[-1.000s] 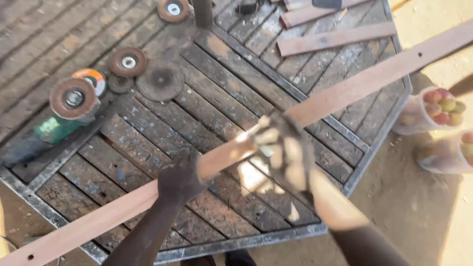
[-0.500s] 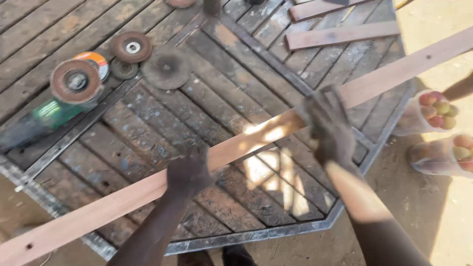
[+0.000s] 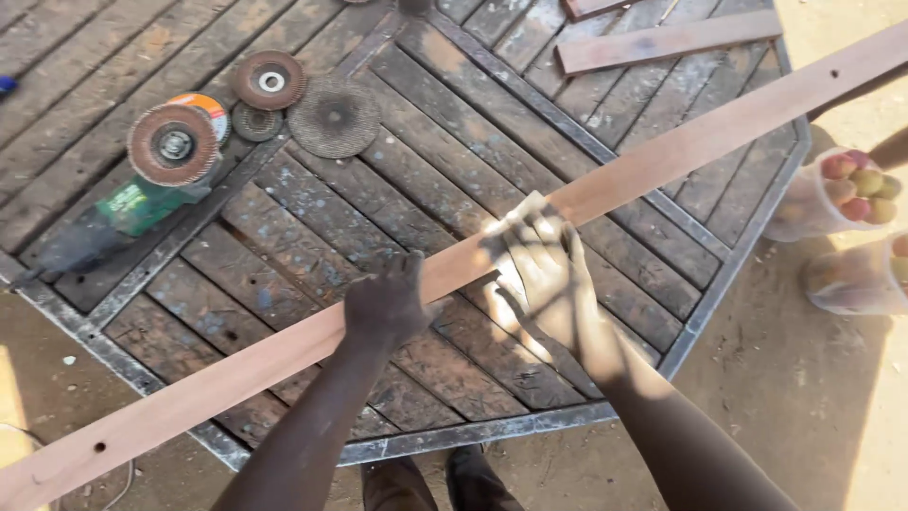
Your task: Sanding a curved wooden component using a piece of sandpaper on a metal workbench
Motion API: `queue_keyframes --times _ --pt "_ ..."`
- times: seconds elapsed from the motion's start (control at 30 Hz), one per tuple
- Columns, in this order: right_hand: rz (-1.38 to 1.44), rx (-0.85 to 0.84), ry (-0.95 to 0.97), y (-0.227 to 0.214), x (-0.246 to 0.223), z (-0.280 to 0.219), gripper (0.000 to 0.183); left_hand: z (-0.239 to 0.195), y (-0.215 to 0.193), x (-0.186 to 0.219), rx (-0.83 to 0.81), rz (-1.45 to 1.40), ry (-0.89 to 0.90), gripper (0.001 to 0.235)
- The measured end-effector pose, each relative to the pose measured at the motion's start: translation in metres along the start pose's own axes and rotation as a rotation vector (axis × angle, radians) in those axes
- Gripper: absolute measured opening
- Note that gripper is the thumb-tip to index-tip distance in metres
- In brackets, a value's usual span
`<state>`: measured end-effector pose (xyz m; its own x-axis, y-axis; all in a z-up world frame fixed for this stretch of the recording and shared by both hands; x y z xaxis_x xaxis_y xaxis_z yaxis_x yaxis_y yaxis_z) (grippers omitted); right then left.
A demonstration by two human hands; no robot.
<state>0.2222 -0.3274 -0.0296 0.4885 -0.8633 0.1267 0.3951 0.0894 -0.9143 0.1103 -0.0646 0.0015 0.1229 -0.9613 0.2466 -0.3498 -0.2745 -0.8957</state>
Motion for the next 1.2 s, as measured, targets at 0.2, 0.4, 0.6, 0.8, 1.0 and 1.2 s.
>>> queue_keyframes --times 0.2,0.4,0.6,0.8,1.0,1.2 --pt "-0.054 -0.068 -0.143 0.033 -0.008 0.020 0.078 -0.002 0.013 0.000 0.028 -0.096 -0.022 0.072" --pt "-0.082 -0.114 -0.277 0.041 -0.053 0.043 0.083 -0.047 0.015 -0.022 0.195 -0.087 -0.033 0.074" --pt "0.337 -0.046 -0.373 0.004 -0.136 0.043 0.085 -0.101 0.016 -0.075 0.120 0.032 -0.220 0.074" --pt "0.116 -0.069 -0.537 -0.011 -0.154 0.069 0.107 -0.103 0.030 -0.090 0.340 0.194 -0.266 0.075" --pt "0.120 -0.015 -0.585 -0.014 -0.156 0.079 0.065 -0.105 0.046 -0.088 0.545 0.202 -0.240 0.076" --pt "0.135 -0.037 -0.664 0.000 -0.150 0.095 0.069 -0.099 0.034 -0.073 0.548 0.217 -0.284 0.077"
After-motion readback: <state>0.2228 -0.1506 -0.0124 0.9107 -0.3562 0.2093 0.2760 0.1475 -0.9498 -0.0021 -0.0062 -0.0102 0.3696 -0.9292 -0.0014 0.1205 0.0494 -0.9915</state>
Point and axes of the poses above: each hand's wrist, its own z-axis towards the middle knuckle, its own y-axis out of the palm, x = y × z, the point moved 1 cm from there along z, towards the middle knuckle, and after that the axes turned 10 degrees about y, right-handed, at the moved point
